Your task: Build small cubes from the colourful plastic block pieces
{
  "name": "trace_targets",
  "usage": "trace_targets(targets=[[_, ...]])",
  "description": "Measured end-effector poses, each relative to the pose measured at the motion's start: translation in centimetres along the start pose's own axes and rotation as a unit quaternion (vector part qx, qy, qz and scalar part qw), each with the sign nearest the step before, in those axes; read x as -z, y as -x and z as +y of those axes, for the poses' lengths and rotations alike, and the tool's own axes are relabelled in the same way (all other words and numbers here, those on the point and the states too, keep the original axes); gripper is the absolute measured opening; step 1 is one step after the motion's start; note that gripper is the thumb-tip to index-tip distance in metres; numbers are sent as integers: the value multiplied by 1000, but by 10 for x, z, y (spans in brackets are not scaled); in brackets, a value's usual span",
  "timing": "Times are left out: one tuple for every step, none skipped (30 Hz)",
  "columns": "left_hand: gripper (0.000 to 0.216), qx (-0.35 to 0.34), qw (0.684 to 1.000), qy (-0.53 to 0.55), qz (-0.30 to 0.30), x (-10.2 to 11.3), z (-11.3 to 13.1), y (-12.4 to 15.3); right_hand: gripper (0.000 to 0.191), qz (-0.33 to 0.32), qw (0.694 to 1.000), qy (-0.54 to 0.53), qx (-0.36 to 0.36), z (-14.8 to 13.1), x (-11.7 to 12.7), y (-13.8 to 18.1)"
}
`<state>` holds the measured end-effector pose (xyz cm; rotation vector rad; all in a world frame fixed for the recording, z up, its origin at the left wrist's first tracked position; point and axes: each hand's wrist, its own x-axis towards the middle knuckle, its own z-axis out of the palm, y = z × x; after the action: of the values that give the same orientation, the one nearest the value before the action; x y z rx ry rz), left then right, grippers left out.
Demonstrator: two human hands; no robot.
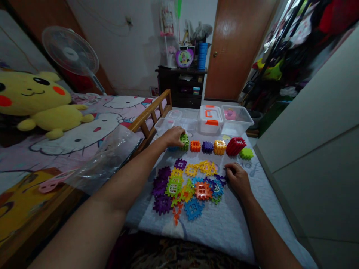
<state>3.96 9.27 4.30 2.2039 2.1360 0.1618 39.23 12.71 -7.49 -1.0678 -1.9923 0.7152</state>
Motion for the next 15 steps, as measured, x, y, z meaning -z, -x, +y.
trace_targets(targets=[[46, -6, 1000, -5, -7, -1, 0, -4, 19, 0, 1000, 0, -1, 0, 0, 0], [47, -11, 1000, -9, -13, -3, -1, -7, 19, -1, 1000, 1, -1, 0, 0, 0], [47, -15, 1000, -11, -20, -4, -2, -9, 19, -2, 1000, 0, -1, 0, 0, 0], [48, -19, 999, -10, -25, -5, -3, -12, 19, -3, 1000, 0, 0, 0, 0, 0], [49, -23, 999, -8, -30, -7, -5, -14, 19, -3, 1000, -1, 0, 0, 1, 0], [50, -25, 999, -6, -34, -8, -6, -16, 19, -3, 1000, -1, 0, 0, 1, 0], [50, -26, 999, -4, -38, -9, -8, -17, 19, -2, 1000, -2, -1, 0, 1, 0], [50, -28, 999, -2, -42, -10, -9, -19, 18, -2, 1000, -3, -1, 0, 0, 0], [50, -30, 999, -1, -46, -11, -10, -20, 18, -1, 1000, -4, 0, 0, 0, 0], [49, -31, 998, -1, -50, -12, -11, -21, 17, -1, 1000, -5, 0, 0, 0, 0], [49, -30, 998, -1, -54, -12, -11, -21, 17, -1, 1000, -6, 1, 0, 0, 0], [49, -30, 998, -2, -57, -13, -11, -22, 17, -1, 1000, -7, 2, 0, 0, 0], [49, -28, 998, -4, -60, -13, -11, -22, 17, -1, 1000, -8, 2, 0, 0, 0], [48, -27, 998, -5, -61, -14, -11, -22, 17, 0, 1000, -8, 2, 0, 0, 0], [48, -25, 998, -6, -61, -14, -11, -22, 17, 0, 1000, -8, 2, 0, 0, 0]])
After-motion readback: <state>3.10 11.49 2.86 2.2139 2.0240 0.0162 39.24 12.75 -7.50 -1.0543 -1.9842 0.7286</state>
